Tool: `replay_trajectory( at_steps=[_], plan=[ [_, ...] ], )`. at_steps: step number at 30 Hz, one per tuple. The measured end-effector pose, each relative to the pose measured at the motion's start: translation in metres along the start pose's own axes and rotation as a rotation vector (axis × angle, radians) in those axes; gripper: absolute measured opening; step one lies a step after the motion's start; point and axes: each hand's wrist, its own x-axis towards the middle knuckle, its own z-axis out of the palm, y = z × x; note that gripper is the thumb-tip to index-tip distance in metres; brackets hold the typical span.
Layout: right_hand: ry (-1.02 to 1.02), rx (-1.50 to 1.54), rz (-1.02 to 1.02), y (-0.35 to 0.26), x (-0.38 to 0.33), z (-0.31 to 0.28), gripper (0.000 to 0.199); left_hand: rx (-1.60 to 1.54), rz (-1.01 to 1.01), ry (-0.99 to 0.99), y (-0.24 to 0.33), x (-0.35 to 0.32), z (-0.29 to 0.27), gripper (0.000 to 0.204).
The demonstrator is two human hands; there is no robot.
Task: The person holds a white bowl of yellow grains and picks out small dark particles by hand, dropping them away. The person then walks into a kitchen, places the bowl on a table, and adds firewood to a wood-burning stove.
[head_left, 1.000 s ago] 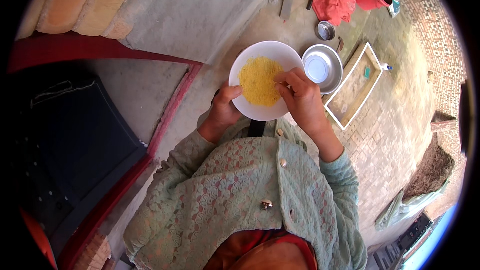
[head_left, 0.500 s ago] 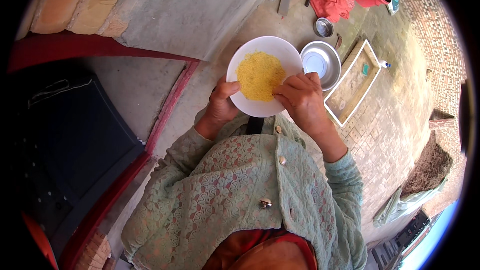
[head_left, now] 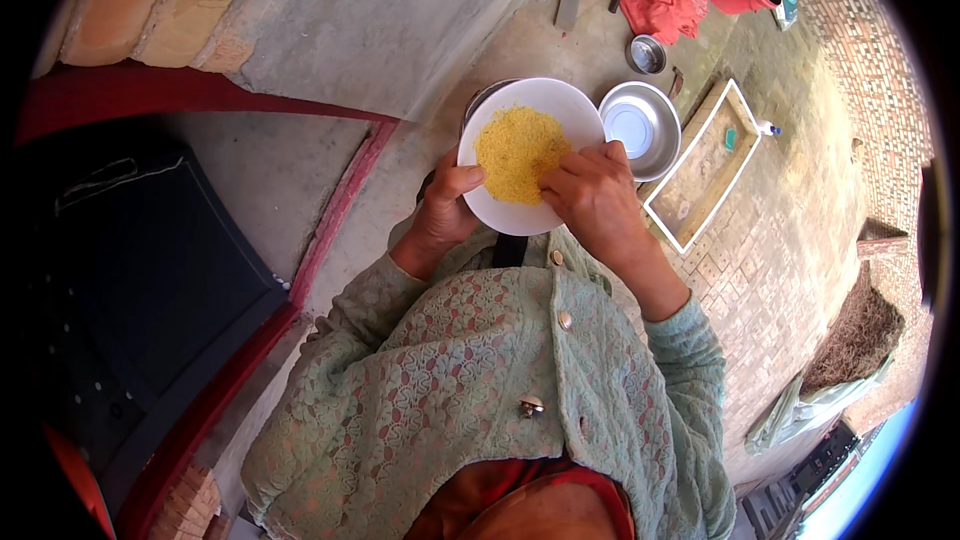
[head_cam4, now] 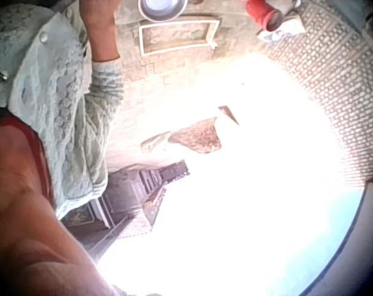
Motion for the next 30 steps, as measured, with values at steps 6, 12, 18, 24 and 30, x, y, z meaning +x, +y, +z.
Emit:
replay_trajectory(
  at_steps=[6, 12, 18, 24, 30],
  plan=[
    [0.001, -0.006, 0.009, 0.003, -0.001, 0.006, 0.004, 0.018, -0.009, 0.002, -0.002, 0.002, -0.002, 0.065],
    [0.095, 0.784, 0.5, 0.004, 0.0, -0.02, 0.008, -0.025, 0.003, -0.031, 0.0, 0.003, -0.001, 0.066],
    [-0.031, 1.255, 0.679, 0.007, -0.004, -0.016, 0.016, -0.028, 0.013, -0.054, 0.0, 0.006, -0.003, 0.066],
    [-0.187, 1.712, 0.908, 0.001, -0.002, -0.012, 0.017, -0.005, -0.006, -0.056, -0.003, 0.006, -0.007, 0.066],
    [-0.206, 1.832, 0.921, 0.002, -0.002, -0.012, 0.02, -0.011, -0.006, -0.039, -0.002, 0.006, -0.005, 0.066]
  ],
)
